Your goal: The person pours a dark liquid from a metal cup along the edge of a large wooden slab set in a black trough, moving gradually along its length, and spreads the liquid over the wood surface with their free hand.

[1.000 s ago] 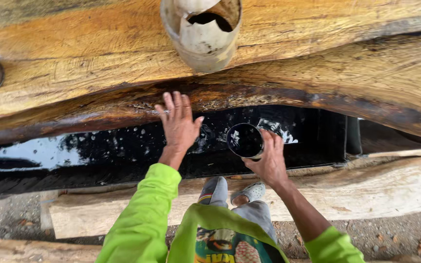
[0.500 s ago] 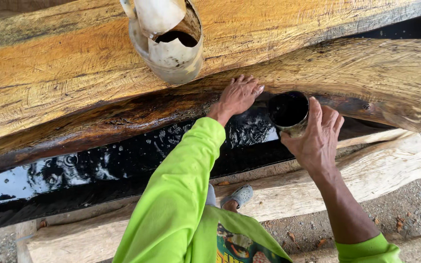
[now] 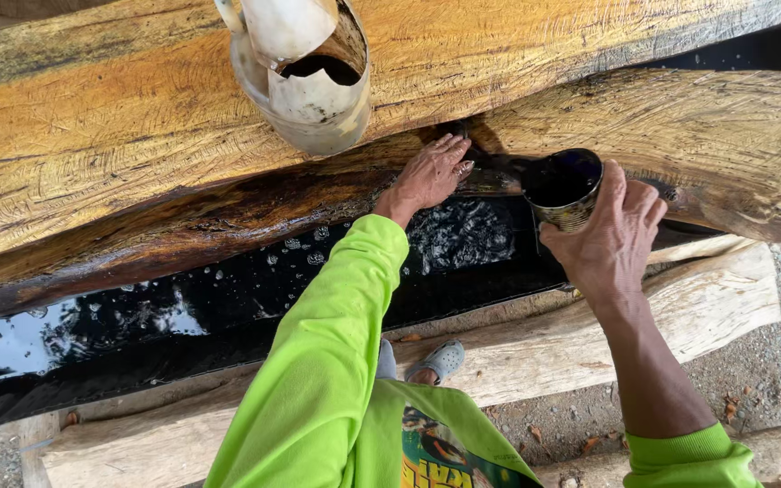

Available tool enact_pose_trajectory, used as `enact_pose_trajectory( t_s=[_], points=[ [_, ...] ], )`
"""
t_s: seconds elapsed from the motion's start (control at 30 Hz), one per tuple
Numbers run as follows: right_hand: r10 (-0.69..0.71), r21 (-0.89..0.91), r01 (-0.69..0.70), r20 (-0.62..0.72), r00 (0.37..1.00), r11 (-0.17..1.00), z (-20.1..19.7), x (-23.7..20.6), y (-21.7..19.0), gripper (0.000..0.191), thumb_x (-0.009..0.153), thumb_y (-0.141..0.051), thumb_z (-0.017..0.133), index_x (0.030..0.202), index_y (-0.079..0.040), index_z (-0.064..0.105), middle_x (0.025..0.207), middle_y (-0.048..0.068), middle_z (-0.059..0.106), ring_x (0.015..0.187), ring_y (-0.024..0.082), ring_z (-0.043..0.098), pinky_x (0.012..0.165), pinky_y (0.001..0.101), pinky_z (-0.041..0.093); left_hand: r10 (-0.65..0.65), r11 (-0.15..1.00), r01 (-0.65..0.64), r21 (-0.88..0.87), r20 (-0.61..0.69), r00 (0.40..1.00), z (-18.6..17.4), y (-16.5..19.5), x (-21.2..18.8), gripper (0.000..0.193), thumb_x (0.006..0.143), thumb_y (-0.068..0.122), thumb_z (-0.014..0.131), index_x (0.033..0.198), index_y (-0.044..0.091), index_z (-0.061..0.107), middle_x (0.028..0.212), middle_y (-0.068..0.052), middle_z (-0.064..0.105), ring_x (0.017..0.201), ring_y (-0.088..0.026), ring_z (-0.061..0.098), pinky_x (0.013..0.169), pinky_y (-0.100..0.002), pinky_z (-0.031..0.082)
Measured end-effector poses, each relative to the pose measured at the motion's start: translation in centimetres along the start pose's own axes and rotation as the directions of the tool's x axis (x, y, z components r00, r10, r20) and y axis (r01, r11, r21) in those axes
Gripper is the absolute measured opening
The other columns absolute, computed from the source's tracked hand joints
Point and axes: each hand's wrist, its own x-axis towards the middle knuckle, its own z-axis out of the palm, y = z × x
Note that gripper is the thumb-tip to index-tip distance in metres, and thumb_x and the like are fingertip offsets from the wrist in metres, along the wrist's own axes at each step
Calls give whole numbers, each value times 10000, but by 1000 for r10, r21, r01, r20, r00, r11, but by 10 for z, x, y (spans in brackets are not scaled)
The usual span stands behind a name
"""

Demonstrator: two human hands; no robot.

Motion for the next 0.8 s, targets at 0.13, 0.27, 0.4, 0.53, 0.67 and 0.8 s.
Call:
enact_pose_trajectory(
  t_s=[0.13,0.27,0.4,0.53,0.67,0.8],
  points=[
    [-9,-54,7,-33,999,999,-11,1,7,1128,650,-343,957,1556,-71,344,1202,248,459,1183,390,404,1053,603,336,-19,1000,19,-15,-11,1000,-2,1,-3,633,1067,486,391,1555,82,407,1635,-116,358,1534,-291,289,1268,-401,224],
    [-32,-84,28,-47,998,996,-22,5,13,1120,654,-351,955,1551,-61,350,1243,246,458,1208,393,397,1070,606,332,-5,1000,5,-12,-27,1000,2,-2,-2,615,1066,476,388,1539,85,426,1630,-108,377,1526,-288,305,1257,-397,238],
    [-19,-77,17,-17,1000,997,-29,9,15,1122,646,-333,949,1552,-58,346,1241,253,449,1202,396,393,1055,613,336,12,1000,-13,-8,-43,999,6,-4,3,628,1078,499,376,1553,91,419,1647,-109,364,1541,-289,302,1269,-404,241],
    [-13,-84,12,-11,1000,996,-30,8,9,1087,667,-309,946,1552,-82,359,1255,254,450,1218,416,384,1009,619,358,-73,997,73,-11,14,997,8,-3,6,695,1032,557,364,1560,104,370,1647,-102,317,1525,-301,259,1228,-461,204],
    [-26,-101,26,2,1000,995,-26,11,-3,1094,663,-321,959,1554,-98,365,1253,269,443,1218,444,390,990,642,367,-64,998,64,8,-12,998,9,-2,8,746,1027,609,345,1566,93,374,1656,-110,325,1537,-305,270,1249,-465,223],
    [-74,-118,75,9,997,990,-21,16,-16,1133,642,-321,972,1571,-102,362,1268,277,435,1221,458,398,970,659,373,-74,996,76,48,-38,997,10,-3,5,816,1004,661,339,1554,61,387,1648,-122,339,1530,-330,276,1252,-459,244]
  ],
)
